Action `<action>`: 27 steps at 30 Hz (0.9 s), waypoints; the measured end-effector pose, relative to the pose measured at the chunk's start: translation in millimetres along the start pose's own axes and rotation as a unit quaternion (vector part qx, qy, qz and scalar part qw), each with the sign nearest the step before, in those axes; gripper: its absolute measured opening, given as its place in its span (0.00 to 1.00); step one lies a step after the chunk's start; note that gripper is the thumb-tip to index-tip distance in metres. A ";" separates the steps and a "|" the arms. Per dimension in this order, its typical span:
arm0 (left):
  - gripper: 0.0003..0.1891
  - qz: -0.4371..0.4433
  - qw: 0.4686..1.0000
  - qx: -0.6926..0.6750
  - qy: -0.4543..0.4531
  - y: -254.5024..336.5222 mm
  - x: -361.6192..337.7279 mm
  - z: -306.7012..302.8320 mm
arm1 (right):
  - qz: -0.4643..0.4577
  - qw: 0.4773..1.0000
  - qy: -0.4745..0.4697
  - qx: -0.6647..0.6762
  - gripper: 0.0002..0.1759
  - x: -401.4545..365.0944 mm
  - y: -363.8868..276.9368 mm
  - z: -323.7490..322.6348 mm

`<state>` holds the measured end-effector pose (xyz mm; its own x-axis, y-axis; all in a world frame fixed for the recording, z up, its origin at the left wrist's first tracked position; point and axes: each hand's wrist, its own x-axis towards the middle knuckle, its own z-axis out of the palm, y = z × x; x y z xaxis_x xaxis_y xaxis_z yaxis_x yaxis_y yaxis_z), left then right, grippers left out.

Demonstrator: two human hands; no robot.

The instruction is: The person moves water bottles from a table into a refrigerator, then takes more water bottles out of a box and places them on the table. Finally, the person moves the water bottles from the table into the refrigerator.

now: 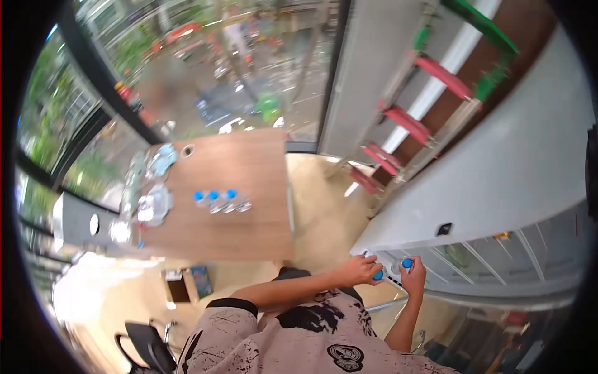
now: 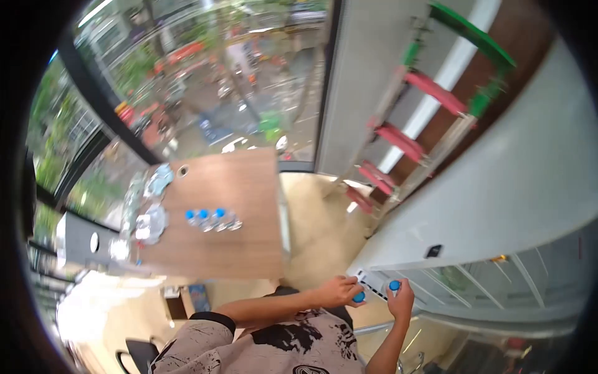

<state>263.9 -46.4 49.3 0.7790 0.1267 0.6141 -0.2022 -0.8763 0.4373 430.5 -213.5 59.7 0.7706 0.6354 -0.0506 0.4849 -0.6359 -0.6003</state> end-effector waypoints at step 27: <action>0.24 -0.290 0.928 0.232 -0.003 -185.0 -289.4 -286.3 | -0.349 0.907 -0.196 0.127 0.24 -20.7 -337.3 342.7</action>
<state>-94.0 212.1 -21.2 0.6800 0.6391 0.3593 0.5295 -0.7670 0.3623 109.3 137.9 -10.3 0.0812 0.9833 0.1631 0.6497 0.0719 -0.7567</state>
